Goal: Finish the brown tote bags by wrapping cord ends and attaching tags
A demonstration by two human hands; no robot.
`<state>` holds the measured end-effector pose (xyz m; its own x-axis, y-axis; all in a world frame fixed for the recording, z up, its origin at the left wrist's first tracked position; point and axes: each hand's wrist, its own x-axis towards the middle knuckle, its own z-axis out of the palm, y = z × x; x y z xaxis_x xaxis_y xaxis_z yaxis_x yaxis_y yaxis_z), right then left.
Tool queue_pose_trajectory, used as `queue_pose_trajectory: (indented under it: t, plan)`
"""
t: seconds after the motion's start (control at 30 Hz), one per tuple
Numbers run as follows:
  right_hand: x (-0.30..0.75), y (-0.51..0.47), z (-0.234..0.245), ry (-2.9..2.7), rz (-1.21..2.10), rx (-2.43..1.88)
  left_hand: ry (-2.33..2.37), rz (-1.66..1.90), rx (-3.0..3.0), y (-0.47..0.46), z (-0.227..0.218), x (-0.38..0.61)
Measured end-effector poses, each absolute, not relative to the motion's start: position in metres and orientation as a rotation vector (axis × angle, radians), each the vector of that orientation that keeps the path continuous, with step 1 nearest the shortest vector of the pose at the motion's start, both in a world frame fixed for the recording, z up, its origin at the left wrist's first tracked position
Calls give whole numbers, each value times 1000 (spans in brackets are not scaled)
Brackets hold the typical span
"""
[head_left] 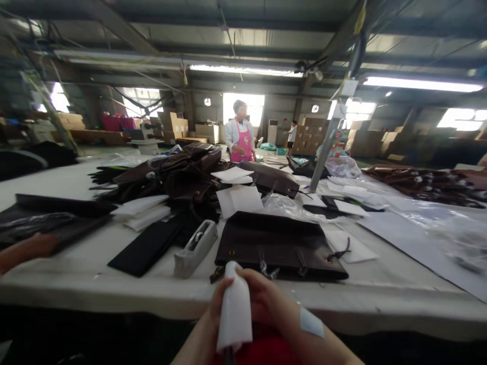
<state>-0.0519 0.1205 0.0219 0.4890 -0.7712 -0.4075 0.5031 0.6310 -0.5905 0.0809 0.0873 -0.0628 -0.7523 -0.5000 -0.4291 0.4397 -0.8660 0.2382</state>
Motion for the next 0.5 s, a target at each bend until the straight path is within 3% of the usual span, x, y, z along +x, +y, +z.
queue_pose_trajectory:
  t: [0.23,0.37,0.5]
  plan:
    - [-51,80,-37,1036,-874,-683,-234,-2302,980,105,-66,89]
    - [-47,70,-55,1163,-851,-989,-513,-2071,1260,108,-63,90]
    - [-41,61,-67,1381,-822,-1148,-517,-2058,1401,101,-61,85]
